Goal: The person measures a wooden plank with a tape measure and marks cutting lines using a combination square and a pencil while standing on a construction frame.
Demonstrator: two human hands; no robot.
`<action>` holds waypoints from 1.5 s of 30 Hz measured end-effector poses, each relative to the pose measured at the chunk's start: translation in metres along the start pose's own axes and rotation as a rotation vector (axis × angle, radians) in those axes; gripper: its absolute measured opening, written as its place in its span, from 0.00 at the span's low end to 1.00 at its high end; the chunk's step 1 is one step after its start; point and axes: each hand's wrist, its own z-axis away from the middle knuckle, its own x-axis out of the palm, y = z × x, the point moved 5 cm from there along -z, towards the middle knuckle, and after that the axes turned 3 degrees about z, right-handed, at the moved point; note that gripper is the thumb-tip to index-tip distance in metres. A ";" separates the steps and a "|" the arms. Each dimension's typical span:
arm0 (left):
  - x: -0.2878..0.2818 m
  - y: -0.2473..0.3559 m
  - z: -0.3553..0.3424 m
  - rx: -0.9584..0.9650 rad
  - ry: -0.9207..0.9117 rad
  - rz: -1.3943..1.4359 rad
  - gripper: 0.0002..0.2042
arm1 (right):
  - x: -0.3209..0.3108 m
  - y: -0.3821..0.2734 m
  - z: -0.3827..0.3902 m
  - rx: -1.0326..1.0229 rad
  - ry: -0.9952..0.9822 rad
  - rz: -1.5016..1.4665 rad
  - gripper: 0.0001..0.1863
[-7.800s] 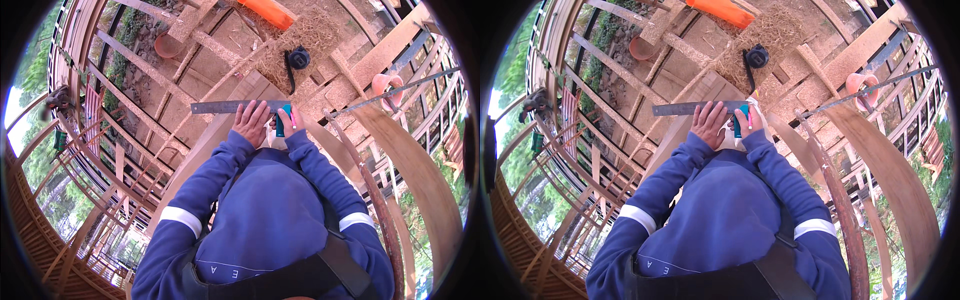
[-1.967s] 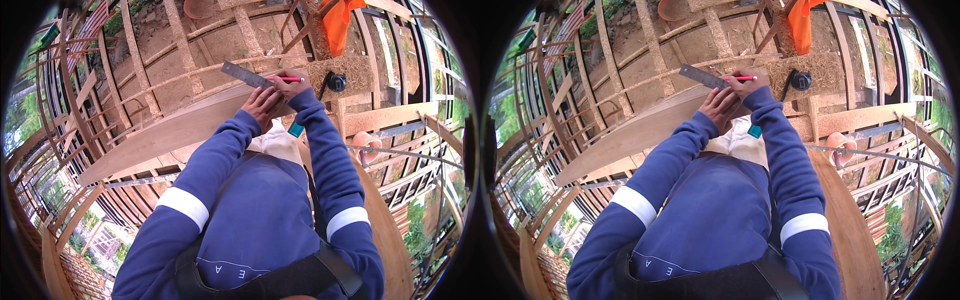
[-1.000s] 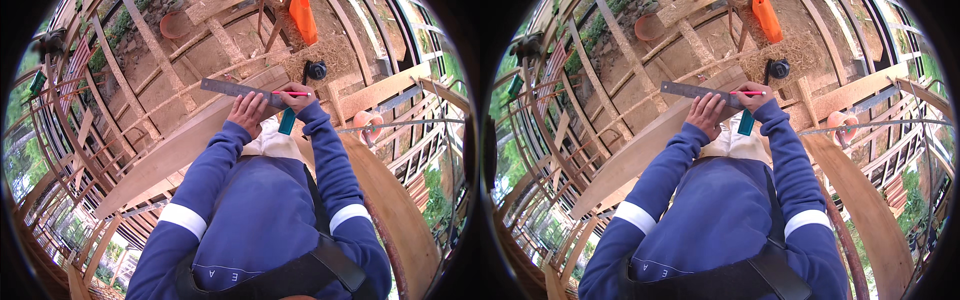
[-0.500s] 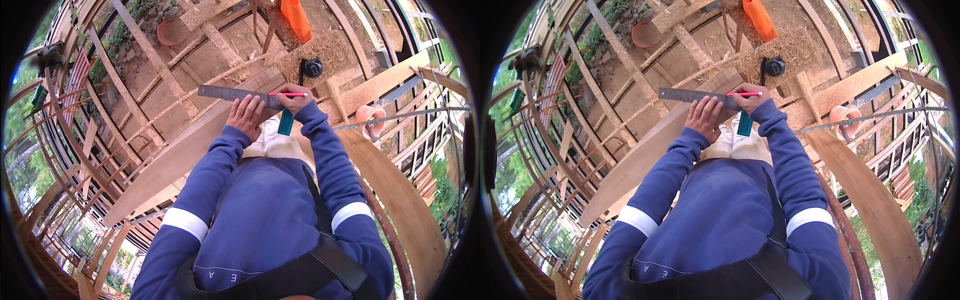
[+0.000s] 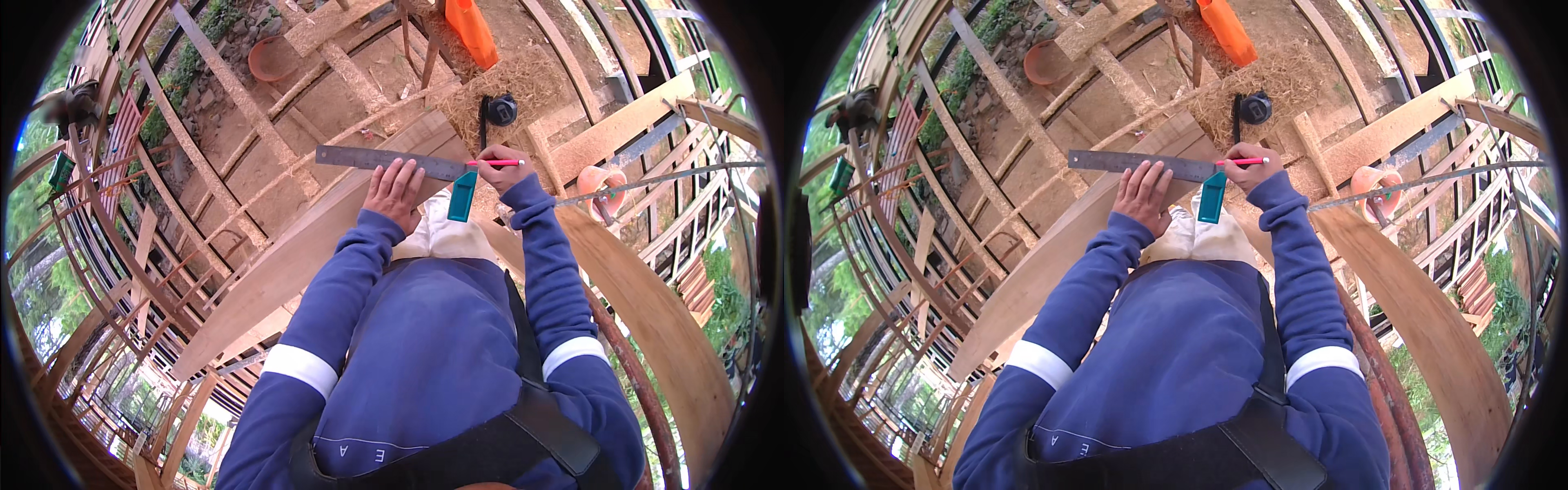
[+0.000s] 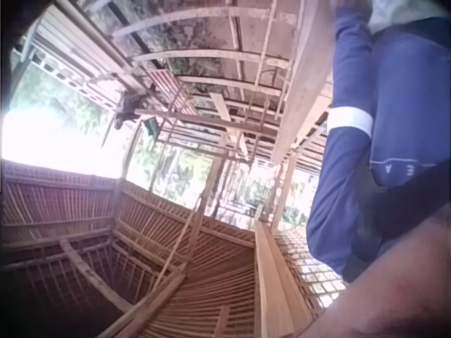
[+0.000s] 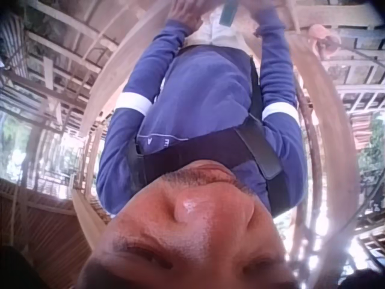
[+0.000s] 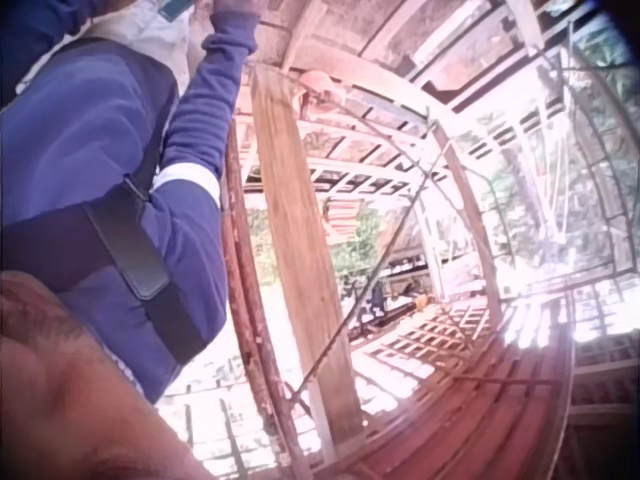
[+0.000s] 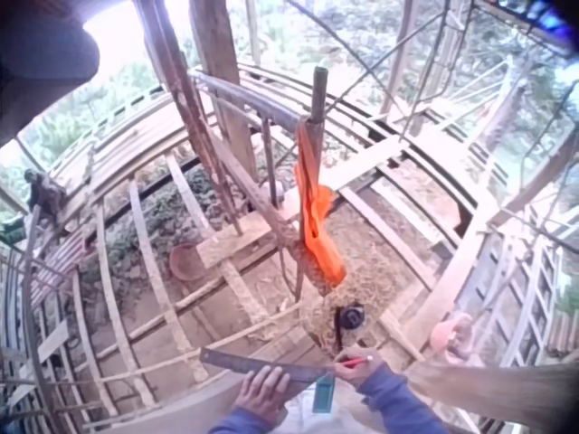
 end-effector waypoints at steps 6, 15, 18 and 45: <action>0.000 0.000 -0.001 -0.001 -0.016 -0.007 0.38 | -0.016 0.022 0.014 0.055 0.002 0.043 0.08; 0.001 -0.003 0.003 -0.003 0.012 0.009 0.37 | 0.013 0.021 0.038 0.171 0.174 -0.427 0.08; -0.003 -0.001 0.006 -0.004 0.011 -0.030 0.38 | 0.021 0.024 0.043 0.210 0.431 -0.459 0.09; -0.432 0.145 0.176 0.418 0.792 1.287 0.07 | 0.062 0.022 0.028 0.385 -0.055 -1.146 0.12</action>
